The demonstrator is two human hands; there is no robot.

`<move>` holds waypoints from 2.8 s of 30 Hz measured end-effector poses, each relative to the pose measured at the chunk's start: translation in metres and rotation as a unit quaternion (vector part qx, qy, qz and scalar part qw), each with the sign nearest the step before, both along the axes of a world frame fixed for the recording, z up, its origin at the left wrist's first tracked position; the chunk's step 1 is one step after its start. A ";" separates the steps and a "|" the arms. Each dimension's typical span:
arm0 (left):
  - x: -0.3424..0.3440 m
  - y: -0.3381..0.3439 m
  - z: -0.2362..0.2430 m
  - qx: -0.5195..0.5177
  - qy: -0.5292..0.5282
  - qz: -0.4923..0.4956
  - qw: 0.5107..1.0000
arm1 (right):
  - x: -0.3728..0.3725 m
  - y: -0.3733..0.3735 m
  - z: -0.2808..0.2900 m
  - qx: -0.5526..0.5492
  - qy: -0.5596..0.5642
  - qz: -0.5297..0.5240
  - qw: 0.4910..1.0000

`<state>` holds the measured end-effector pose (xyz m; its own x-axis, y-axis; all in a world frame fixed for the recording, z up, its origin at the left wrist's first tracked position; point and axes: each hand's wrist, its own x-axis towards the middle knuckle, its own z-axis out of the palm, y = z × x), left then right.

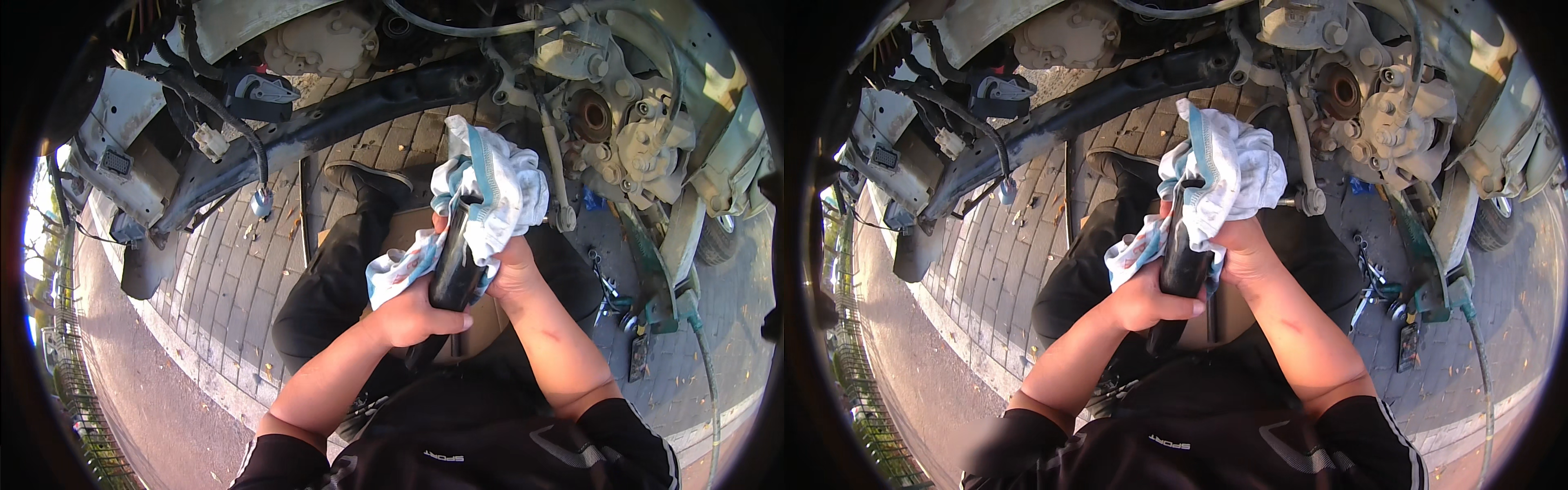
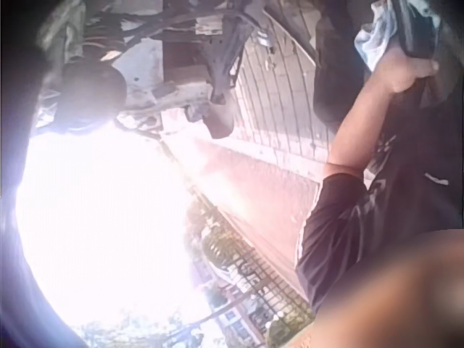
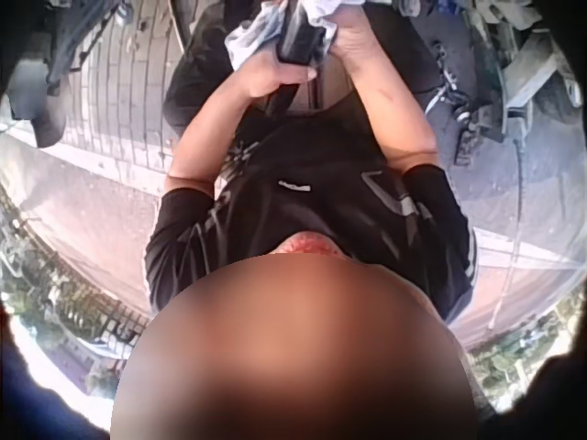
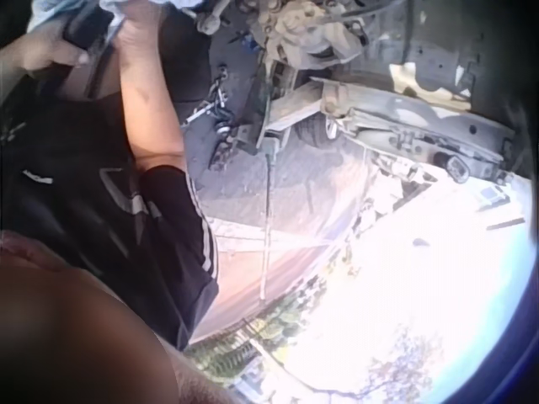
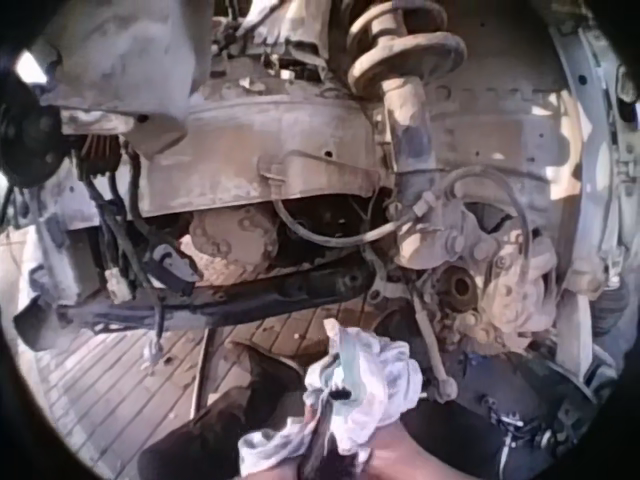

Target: The person removes a cylindrical metal part from the car's undercarriage using a hammer and a socket. They then clean the part with a cloth and use a screwdriver to scrape its interior. Finally, they pick up a bolt and a socket from the ground.

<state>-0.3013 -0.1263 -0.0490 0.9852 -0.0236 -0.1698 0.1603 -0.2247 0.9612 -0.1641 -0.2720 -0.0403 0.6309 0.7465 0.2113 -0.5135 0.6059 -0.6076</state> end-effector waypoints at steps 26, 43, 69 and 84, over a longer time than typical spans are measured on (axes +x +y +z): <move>-0.014 0.014 -0.014 0.114 -0.185 0.179 0.960 | -0.016 -0.025 -0.029 -0.014 0.038 0.011 0.999; 0.010 0.023 -0.041 0.022 -0.280 0.209 0.937 | -0.028 -0.027 -0.046 -0.166 -0.397 -0.066 0.900; 0.025 0.019 -0.072 0.164 -0.396 0.268 0.863 | -0.038 -0.019 -0.023 -0.211 -0.451 -0.105 0.861; -0.001 0.050 -0.051 -0.199 -0.132 0.083 0.967 | -0.012 -0.030 -0.006 -0.664 -0.580 0.117 0.457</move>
